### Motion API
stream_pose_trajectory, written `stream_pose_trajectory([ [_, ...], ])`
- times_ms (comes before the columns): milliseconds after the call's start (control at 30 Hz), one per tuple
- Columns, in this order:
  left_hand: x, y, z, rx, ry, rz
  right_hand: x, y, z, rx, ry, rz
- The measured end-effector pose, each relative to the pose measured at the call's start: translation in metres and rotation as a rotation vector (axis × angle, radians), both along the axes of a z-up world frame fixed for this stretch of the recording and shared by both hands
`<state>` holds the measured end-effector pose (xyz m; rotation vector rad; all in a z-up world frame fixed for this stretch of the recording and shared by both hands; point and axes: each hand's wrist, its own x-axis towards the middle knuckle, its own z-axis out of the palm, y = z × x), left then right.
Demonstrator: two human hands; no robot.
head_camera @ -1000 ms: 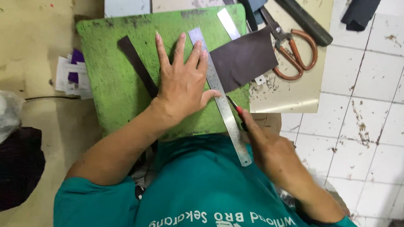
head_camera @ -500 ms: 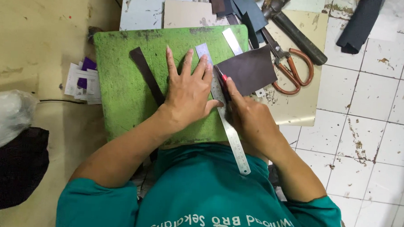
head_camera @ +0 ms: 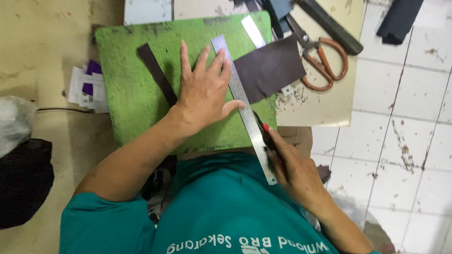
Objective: Cutting strips of leather using a ruler and a utility knife on a cutting mat
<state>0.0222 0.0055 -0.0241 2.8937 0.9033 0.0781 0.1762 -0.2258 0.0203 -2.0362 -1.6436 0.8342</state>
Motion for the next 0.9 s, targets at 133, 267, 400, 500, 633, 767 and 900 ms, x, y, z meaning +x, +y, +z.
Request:
stream_pose_trajectory([
  [133,-0.008,0.012,-0.027,-0.081,-0.148,0.049,-0.012,-0.025,-0.083,0.347,0.034,-0.150],
  [267,-0.011,0.025,-0.065,-0.100,-0.302,0.251,0.001,-0.026,-0.104,0.451,0.031,-0.165],
  [400,0.004,0.024,-0.052,-0.201,-0.351,0.279,0.021,-0.014,-0.065,0.533,0.032,-0.247],
  [500,0.016,0.024,-0.069,-0.262,-0.384,0.267,0.022,-0.005,-0.047,0.574,0.038,-0.247],
  [633,-0.002,0.020,-0.044,-0.361,-0.383,0.212,0.027,-0.009,-0.058,0.572,0.054,-0.241],
  [767,-0.039,0.026,0.038,-0.585,-0.303,0.261,0.025,-0.005,-0.046,0.541,0.123,-0.227],
  [900,-0.039,0.040,0.038,-0.295,-0.055,0.305,0.025,-0.002,-0.047,0.518,0.133,-0.227],
])
